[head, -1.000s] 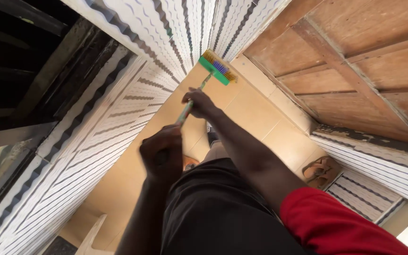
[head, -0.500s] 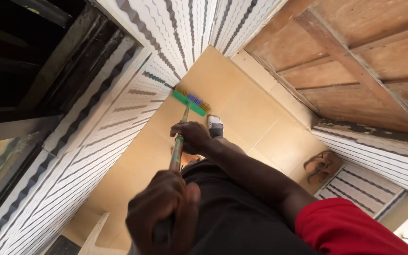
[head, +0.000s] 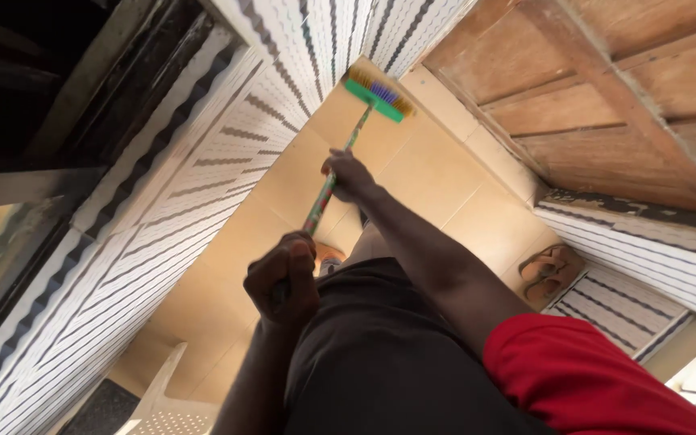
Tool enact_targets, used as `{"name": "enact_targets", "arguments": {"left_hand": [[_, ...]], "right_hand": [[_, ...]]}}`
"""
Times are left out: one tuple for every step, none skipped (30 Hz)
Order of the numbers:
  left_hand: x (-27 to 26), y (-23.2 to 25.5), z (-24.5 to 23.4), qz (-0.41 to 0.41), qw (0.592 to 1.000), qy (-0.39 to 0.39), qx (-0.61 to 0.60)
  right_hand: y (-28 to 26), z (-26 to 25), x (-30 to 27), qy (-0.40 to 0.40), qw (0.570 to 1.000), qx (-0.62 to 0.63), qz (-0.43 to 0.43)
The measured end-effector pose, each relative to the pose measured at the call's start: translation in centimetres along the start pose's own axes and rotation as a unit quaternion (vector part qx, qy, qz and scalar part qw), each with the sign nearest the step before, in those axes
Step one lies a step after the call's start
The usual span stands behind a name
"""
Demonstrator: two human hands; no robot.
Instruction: Sweep the balcony floor using a broom and dustpan.
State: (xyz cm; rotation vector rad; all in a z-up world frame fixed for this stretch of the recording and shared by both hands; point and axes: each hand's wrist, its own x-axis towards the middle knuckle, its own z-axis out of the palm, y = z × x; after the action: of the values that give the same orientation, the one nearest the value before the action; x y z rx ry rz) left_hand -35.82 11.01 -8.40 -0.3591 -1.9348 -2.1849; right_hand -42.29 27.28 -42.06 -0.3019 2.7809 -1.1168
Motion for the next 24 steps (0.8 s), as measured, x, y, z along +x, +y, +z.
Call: {"name": "enact_targets", "arguments": {"left_hand": [[-0.3, 1.1, -0.6, -0.066, 0.998, 0.002, 0.017], [-0.2, 2.3, -0.6, -0.062, 0.998, 0.0, 0.012], [-0.2, 3.5, -0.7, -0.06, 0.997, -0.015, 0.053], [-0.6, 5.1, -1.0, -0.063, 0.993, -0.027, 0.098], [-0.9, 6.5, -1.1, -0.065, 0.993, -0.027, 0.098], [-1.0, 7.8, -1.3, -0.068, 0.992, -0.042, 0.101], [-1.2, 9.2, -1.3, -0.071, 0.99, -0.057, 0.105], [-1.2, 9.8, -1.7, -0.067, 0.991, -0.061, 0.101], [-1.1, 10.4, -1.9, -0.057, 0.989, -0.076, 0.113], [-1.4, 11.3, -2.2, -0.052, 0.986, -0.093, 0.125], [-1.6, 12.0, -2.6, -0.053, 0.986, -0.099, 0.122], [-1.6, 12.6, -3.0, -0.037, 0.984, -0.124, 0.12], [-1.6, 13.3, -3.4, -0.02, 0.982, -0.15, 0.117], [-1.6, 13.7, -3.8, -0.016, 0.981, -0.155, 0.113], [-1.6, 14.0, -4.2, -0.002, 0.98, -0.184, 0.08], [-1.7, 14.4, -4.8, 0.008, 0.976, -0.213, 0.047], [-1.4, 14.5, -5.2, 0.01, 0.975, -0.218, 0.044], [-1.2, 14.7, -5.5, 0.016, 0.969, -0.246, 0.007], [-1.0, 14.8, -5.8, 0.021, 0.961, -0.275, -0.03], [-0.6, 14.4, -5.5, 0.021, 0.962, -0.272, -0.031], [-0.3, 14.1, -5.2, 0.046, 0.956, -0.285, -0.044], [0.0, 13.8, -5.1, 0.07, 0.951, -0.297, -0.053], [-0.7, 12.4, -4.8, 0.07, 0.952, -0.293, -0.049], [-1.1, 10.8, -4.3, 0.112, 0.962, -0.242, -0.054]], "right_hand": [[-1.2, 0.3, -0.2, -0.02, 1.0, 0.018, 0.003], [-2.1, 0.6, -1.0, -0.015, 1.0, 0.013, 0.003], [-2.9, 1.0, -1.8, -0.009, 0.999, 0.032, -0.013], [-4.3, 1.9, -3.3, -0.008, 0.998, 0.057, -0.028], [-5.4, 2.9, -4.6, -0.008, 0.998, 0.057, -0.026], [-6.5, 3.8, -6.0, -0.007, 0.995, 0.084, -0.05], [-7.5, 4.8, -7.3, -0.006, 0.991, 0.11, -0.073], [-9.2, 3.8, -7.4, 0.0, 0.992, 0.107, -0.073], [-10.8, 2.8, -7.5, -0.013, 0.99, 0.123, -0.069], [-12.7, 2.0, -8.3, -0.027, 0.988, 0.142, -0.061], [-14.6, 0.5, -8.8, -0.023, 0.988, 0.141, -0.055], [-16.5, -1.0, -9.0, -0.042, 0.988, 0.145, -0.01], [-18.4, -2.6, -9.2, -0.06, 0.986, 0.15, 0.035], [-19.1, -3.7, -9.4, -0.053, 0.987, 0.148, 0.036], [-19.9, -4.8, -9.5, -0.055, 0.987, 0.142, 0.056], [-20.7, -5.7, -9.7, -0.058, 0.986, 0.138, 0.076], [-20.1, -5.2, -10.0, -0.053, 0.986, 0.137, 0.078], [-19.4, -4.8, -10.3, -0.022, 0.988, 0.142, 0.056], [-18.7, -4.4, -10.5, 0.008, 0.989, 0.146, 0.033], [-17.2, -4.2, -10.3, 0.006, 0.989, 0.145, 0.032], [-15.7, -3.9, -10.2, 0.037, 0.988, 0.146, 0.03], [-14.4, -3.4, -9.8, 0.065, 0.986, 0.151, 0.024], [-14.4, -4.0, -9.4, 0.061, 0.986, 0.153, 0.021], [-14.1, -4.9, -8.5, 0.094, 0.987, 0.123, 0.031]]}}
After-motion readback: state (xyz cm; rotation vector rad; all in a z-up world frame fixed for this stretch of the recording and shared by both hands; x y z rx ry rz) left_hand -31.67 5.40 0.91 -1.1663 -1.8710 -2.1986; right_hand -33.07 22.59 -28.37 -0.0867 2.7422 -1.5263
